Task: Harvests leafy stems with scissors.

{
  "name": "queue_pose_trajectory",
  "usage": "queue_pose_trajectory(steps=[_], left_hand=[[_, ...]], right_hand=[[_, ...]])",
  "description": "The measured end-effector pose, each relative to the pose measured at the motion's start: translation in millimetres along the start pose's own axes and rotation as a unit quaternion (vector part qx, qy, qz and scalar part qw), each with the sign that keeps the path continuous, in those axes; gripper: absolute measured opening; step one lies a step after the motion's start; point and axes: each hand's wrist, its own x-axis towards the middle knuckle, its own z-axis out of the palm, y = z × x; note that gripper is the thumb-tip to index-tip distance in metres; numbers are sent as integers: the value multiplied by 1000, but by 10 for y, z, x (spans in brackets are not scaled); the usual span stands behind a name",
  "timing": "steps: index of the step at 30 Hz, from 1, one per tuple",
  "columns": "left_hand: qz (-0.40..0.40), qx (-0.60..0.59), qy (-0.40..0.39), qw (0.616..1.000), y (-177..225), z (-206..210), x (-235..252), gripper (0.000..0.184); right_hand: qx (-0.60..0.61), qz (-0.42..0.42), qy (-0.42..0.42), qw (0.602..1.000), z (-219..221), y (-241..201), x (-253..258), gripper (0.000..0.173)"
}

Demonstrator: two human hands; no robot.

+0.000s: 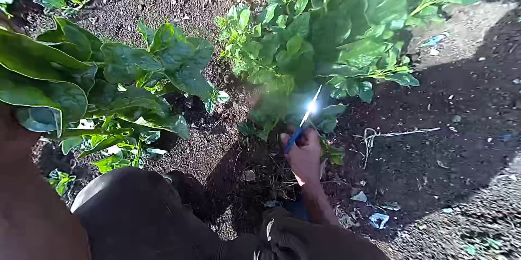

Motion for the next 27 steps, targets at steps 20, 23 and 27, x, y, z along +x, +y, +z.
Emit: queue_pose_trajectory(steps=[20, 23, 27], left_hand=[[2, -107, -437, 893, 838, 1646, -516, 13], [-11, -119, -469, 875, 826, 1580, -529, 12], [-13, -86, -449, 889, 829, 1507, -498, 12]], right_hand=[[185, -202, -328, 904, 287, -767, -92, 23], [211, -127, -396, 885, 234, -816, -31, 26], [180, 61, -417, 889, 219, -761, 251, 21]])
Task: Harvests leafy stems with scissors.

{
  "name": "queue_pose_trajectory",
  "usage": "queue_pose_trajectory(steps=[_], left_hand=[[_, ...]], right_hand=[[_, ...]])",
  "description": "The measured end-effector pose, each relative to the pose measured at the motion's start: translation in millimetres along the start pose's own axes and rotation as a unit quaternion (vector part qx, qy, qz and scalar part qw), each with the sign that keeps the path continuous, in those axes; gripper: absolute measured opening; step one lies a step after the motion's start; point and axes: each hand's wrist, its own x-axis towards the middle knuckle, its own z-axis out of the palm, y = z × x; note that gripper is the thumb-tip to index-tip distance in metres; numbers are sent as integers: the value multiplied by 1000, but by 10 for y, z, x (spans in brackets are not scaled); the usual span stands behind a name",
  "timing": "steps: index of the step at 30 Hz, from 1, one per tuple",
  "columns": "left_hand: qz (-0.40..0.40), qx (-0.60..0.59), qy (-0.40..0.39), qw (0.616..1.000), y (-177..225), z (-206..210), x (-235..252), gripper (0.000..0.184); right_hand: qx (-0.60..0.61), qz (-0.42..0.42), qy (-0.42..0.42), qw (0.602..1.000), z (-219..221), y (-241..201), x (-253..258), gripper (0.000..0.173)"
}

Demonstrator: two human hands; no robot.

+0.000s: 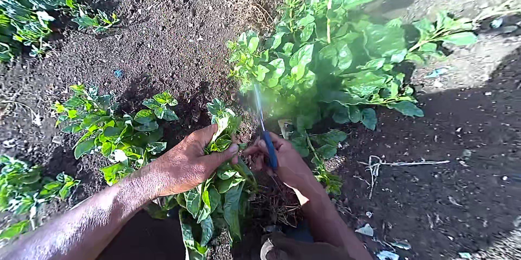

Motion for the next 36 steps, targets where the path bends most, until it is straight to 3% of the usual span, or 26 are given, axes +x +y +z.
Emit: queue_pose_trajectory(steps=[2, 4, 6, 11, 16, 20, 22, 25, 27, 29, 32, 36], left_hand=[[-4, 25, 37, 999, 10, -15, 2, 19], [-11, 50, 70, 996, 19, -43, 11, 35], [9, 77, 114, 990, 18, -96, 34, 38], [100, 121, 208, 965, 57, -301, 48, 10], [184, 154, 241, 940, 116, -450, 91, 9], [195, 161, 254, 933, 150, -464, 134, 8], [213, 161, 214, 940, 115, -346, 194, 8], [205, 170, 127, 955, -21, 9, 302, 11], [196, 173, 104, 959, -64, 201, 367, 18], [206, 194, 124, 951, -82, 272, 427, 20], [247, 192, 154, 937, -73, 238, 488, 23], [307, 100, 159, 933, 17, 292, 533, 22]], right_hand=[[-23, 82, 33, 996, -173, 38, 219, 29], [-27, 110, 91, 989, -297, 76, 380, 31], [-9, 69, 164, 984, -367, 59, 398, 28], [68, -80, 278, 955, -488, -15, 102, 20], [121, -85, 340, 929, -762, -58, -145, 25], [67, -133, 370, 917, -662, -24, -340, 22], [-10, -235, 363, 902, -496, -30, -403, 11], [-88, -360, 247, 895, -134, -104, -348, 43], [-101, -362, 173, 910, 184, -123, -228, 46], [-91, -352, 139, 921, 383, -81, -108, 37], [-42, -371, 136, 918, 418, -79, -9, 30], [10, -388, 152, 909, 399, -120, 41, 33]])
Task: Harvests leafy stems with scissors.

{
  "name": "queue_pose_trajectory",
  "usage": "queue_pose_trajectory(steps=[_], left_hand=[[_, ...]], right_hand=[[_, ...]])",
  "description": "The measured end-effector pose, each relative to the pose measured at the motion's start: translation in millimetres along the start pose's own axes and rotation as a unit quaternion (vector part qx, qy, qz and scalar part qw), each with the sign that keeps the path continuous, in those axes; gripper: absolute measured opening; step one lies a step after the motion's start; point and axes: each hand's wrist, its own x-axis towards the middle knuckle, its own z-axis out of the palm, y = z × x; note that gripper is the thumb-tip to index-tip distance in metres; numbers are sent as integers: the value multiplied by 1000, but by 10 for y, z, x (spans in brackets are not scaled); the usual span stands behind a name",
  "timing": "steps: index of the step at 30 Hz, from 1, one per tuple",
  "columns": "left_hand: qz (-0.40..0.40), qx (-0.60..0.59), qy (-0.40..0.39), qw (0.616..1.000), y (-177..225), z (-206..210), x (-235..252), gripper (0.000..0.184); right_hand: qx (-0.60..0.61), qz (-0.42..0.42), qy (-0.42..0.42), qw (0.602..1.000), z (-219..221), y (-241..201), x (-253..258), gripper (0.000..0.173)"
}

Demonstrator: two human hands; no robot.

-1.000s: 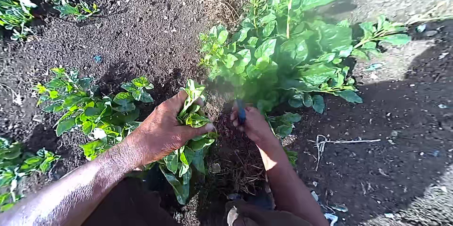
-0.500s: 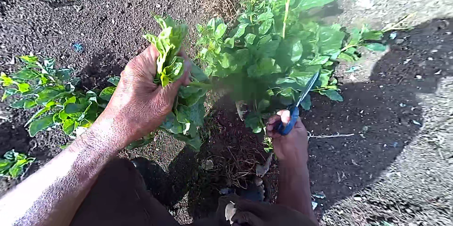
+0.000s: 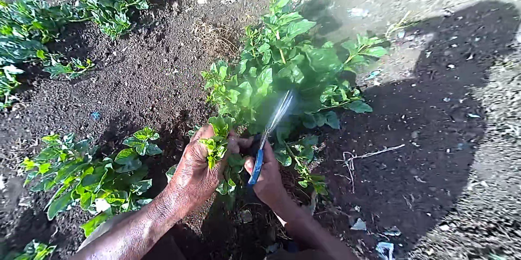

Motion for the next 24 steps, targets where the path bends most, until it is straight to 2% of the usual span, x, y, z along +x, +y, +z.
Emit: queue_pose_trajectory(steps=[5, 9, 11, 13, 15, 16, 20, 24], left_hand=[[4, -127, 11, 992, 20, 76, 125, 21], [-44, -110, 47, 992, -64, 89, 156, 17], [-61, -103, 62, 991, -48, 40, 209, 17], [-69, -101, 73, 990, -15, 1, 258, 17], [-68, -97, 90, 989, -3, -6, 324, 16], [-67, -89, 100, 989, -3, 1, 358, 16], [-68, -54, 137, 987, 58, 15, 509, 16], [-75, -16, 187, 979, 221, 0, 602, 15]], right_hand=[[63, 9, -5, 998, 79, 10, 50, 30], [42, 31, -33, 998, -61, -107, 68, 32], [4, 59, -6, 998, -313, -243, 172, 30], [21, 144, 72, 987, -675, -348, 347, 23], [7, 260, 152, 953, -1034, -406, 600, 26], [-28, 315, 154, 936, -1190, -412, 708, 30], [-168, 420, -24, 892, -1471, -448, 773, 35], [-178, 466, -65, 864, -1512, -550, 788, 37]])
